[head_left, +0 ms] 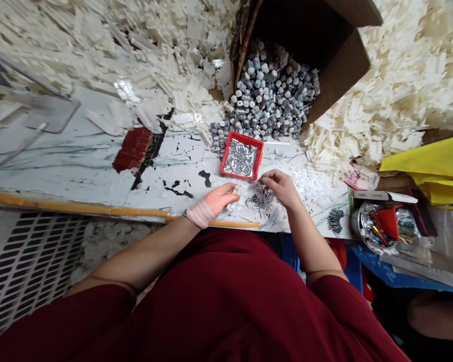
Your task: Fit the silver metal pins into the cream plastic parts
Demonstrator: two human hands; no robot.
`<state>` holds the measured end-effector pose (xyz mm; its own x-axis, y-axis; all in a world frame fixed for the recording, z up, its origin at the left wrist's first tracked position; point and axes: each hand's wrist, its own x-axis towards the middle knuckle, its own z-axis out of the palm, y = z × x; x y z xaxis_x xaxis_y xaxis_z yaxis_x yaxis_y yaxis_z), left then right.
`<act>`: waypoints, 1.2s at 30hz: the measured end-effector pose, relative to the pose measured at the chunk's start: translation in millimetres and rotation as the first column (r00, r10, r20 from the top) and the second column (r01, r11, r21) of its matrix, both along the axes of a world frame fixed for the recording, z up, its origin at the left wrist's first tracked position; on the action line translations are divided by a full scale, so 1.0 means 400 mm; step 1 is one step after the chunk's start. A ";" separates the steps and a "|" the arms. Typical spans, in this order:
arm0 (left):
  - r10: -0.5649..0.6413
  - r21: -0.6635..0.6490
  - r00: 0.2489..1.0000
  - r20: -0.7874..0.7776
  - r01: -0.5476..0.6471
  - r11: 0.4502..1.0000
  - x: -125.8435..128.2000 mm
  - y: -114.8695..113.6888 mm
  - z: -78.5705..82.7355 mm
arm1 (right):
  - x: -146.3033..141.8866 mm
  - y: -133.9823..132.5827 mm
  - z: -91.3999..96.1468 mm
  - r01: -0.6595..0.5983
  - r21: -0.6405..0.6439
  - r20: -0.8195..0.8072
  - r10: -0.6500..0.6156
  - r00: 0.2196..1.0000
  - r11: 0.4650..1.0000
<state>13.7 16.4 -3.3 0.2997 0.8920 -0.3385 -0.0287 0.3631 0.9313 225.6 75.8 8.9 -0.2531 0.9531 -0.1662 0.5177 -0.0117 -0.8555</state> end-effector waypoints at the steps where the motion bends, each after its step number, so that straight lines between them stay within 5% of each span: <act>1: 0.000 -0.004 0.999 -0.032 0.000 1.000 0.008 -0.004 0.003 | -0.015 -0.029 0.001 -0.017 0.000 -0.078 0.017 0.997 1.000; 8: 0.130 -0.050 0.991 -0.042 -0.132 0.990 0.019 -0.023 -0.021 | -0.087 -0.084 -0.022 -0.099 0.079 -0.071 0.105 0.992 0.992; 13: 0.135 -0.044 0.990 -0.032 -0.137 0.990 0.009 -0.030 -0.040 | -0.098 -0.084 -0.015 -0.180 0.217 0.161 0.147 0.976 0.960; 18: 0.147 -0.059 0.988 -0.042 -0.150 0.987 0.015 -0.029 -0.026 | -0.109 -0.097 -0.021 -0.082 0.112 0.117 0.069 0.991 0.990; 22: 0.167 -0.103 0.985 -0.039 -0.171 0.980 0.018 -0.026 -0.024 | -0.108 -0.105 -0.035 -0.058 0.204 0.180 0.021 0.983 0.977; 26: 0.127 -0.051 0.981 -0.149 -0.136 0.989 0.016 -0.032 -0.047 | -0.100 -0.112 -0.043 -0.095 0.082 0.149 0.082 0.985 0.992; 31: 0.101 0.019 0.958 -0.269 -0.100 0.995 0.029 -0.037 -0.053 | -0.097 -0.130 -0.044 -0.154 0.247 0.277 0.083 0.957 0.957; 36: 0.076 -0.074 0.988 -0.136 -0.087 0.994 0.028 -0.030 -0.035 | -0.017 -0.086 -0.031 -0.206 -0.052 0.133 0.211 0.968 0.977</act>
<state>24.8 4.5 -17.2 0.1752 0.8804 -0.4407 0.0604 0.4372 0.8973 218.8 41.5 -3.5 -0.4182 0.8740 -0.2476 0.6243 0.0785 -0.7773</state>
